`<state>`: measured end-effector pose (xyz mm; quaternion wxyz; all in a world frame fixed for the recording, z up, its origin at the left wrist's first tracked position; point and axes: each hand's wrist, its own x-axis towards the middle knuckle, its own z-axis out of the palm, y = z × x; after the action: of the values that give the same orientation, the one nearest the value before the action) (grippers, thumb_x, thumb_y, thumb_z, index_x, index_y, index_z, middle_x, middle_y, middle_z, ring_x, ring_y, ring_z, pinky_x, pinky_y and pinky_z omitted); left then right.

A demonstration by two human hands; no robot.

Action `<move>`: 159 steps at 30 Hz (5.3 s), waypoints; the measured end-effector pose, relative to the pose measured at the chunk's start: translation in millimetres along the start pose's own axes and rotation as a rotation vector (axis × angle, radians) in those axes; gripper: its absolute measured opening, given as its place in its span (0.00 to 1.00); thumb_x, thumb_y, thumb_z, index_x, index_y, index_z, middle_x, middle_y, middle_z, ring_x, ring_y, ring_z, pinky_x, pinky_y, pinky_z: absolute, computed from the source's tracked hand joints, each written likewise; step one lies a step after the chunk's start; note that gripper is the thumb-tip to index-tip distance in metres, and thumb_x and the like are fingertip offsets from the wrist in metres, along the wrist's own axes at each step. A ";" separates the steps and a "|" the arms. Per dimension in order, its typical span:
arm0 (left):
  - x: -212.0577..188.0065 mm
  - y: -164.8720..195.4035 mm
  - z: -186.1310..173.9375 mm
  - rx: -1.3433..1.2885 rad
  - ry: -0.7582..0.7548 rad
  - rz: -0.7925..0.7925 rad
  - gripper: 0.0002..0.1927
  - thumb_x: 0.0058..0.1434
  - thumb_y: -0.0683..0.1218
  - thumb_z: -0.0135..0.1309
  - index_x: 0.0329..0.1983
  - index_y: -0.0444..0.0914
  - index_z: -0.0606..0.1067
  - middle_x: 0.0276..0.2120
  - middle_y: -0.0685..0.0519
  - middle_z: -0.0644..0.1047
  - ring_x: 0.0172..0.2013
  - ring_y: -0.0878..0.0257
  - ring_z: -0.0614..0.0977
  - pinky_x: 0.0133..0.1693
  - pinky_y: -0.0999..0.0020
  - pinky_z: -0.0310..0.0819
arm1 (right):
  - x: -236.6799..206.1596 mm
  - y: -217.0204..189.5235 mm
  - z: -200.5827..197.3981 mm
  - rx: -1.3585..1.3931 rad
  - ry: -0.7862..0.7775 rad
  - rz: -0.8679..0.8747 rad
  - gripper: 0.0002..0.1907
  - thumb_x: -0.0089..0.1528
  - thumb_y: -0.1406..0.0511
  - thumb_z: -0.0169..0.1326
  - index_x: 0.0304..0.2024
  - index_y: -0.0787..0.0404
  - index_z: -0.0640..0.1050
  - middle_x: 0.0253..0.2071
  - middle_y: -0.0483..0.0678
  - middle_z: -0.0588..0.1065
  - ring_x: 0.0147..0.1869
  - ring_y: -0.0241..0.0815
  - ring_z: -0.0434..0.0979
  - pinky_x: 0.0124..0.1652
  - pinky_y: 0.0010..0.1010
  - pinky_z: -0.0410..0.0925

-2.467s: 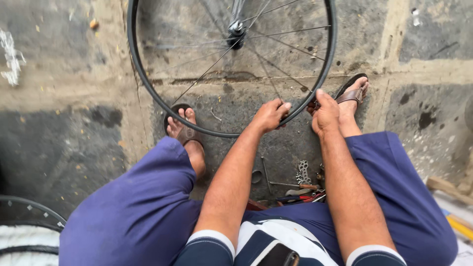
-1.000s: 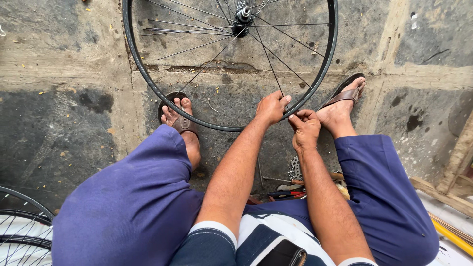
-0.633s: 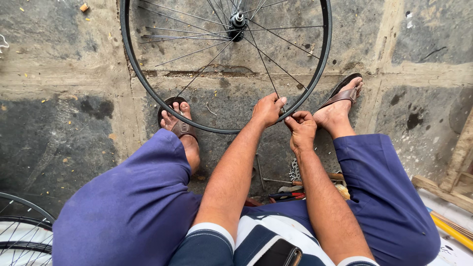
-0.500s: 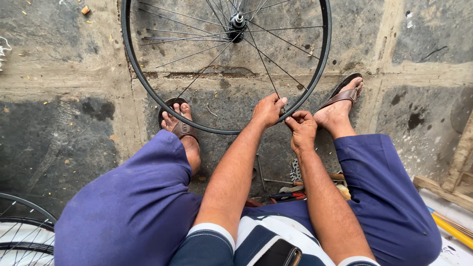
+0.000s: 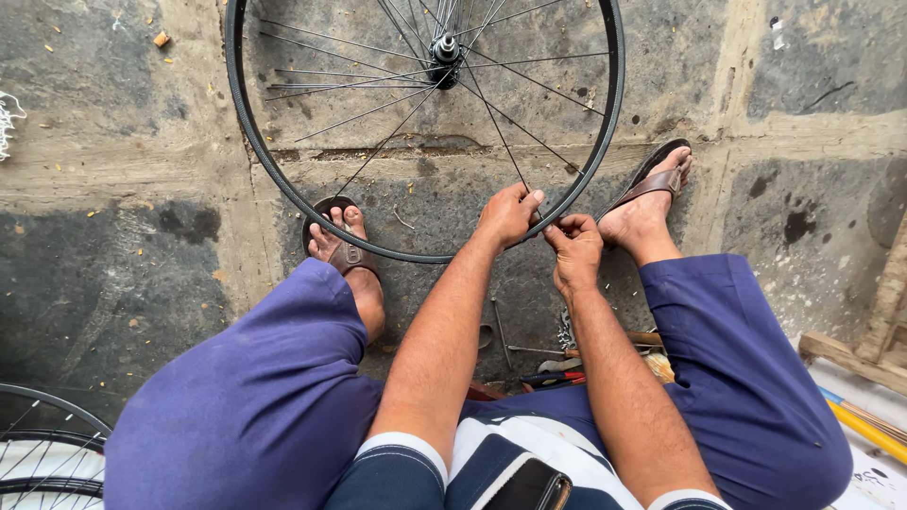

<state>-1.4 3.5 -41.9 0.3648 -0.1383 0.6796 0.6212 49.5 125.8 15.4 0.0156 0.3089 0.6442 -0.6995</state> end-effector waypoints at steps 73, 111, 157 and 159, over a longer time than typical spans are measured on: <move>-4.4 8.1 10.5 0.153 0.221 0.348 0.27 0.57 0.52 0.66 0.52 0.37 0.67 0.36 0.45 0.80 0.40 0.46 0.83 0.43 0.54 0.76 | 11.6 1.0 -17.8 0.077 -0.142 0.019 0.16 0.57 0.80 0.58 0.47 0.68 0.78 0.44 0.50 0.80 0.47 0.40 0.80 0.49 0.29 0.74; -7.8 27.0 -1.5 0.323 0.169 0.124 0.27 0.58 0.59 0.64 0.49 0.37 0.70 0.39 0.42 0.79 0.43 0.44 0.81 0.46 0.48 0.74 | 17.9 5.6 -7.6 0.231 0.071 0.176 0.07 0.64 0.62 0.58 0.42 0.54 0.77 0.35 0.43 0.76 0.37 0.37 0.76 0.38 0.31 0.70; 55.1 34.6 -175.8 -1.265 0.366 0.081 0.14 0.68 0.47 0.54 0.57 0.46 0.74 0.34 0.58 0.75 0.22 0.70 0.73 0.21 0.75 0.64 | 48.2 15.6 0.9 0.026 0.067 0.283 0.07 0.63 0.65 0.62 0.40 0.58 0.77 0.32 0.39 0.73 0.34 0.32 0.72 0.35 0.27 0.66; 58.1 36.4 -168.0 -1.257 0.418 0.132 0.13 0.69 0.43 0.52 0.56 0.45 0.74 0.34 0.58 0.75 0.21 0.71 0.72 0.21 0.76 0.63 | 46.9 16.4 -1.9 0.050 0.066 0.301 0.07 0.63 0.65 0.62 0.40 0.59 0.77 0.32 0.40 0.73 0.34 0.34 0.72 0.36 0.28 0.66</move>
<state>-119.6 -133.1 -60.0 0.0365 -0.4005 0.2514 0.8804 19.3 142.5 -20.4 0.0915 0.4248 0.5733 -0.6946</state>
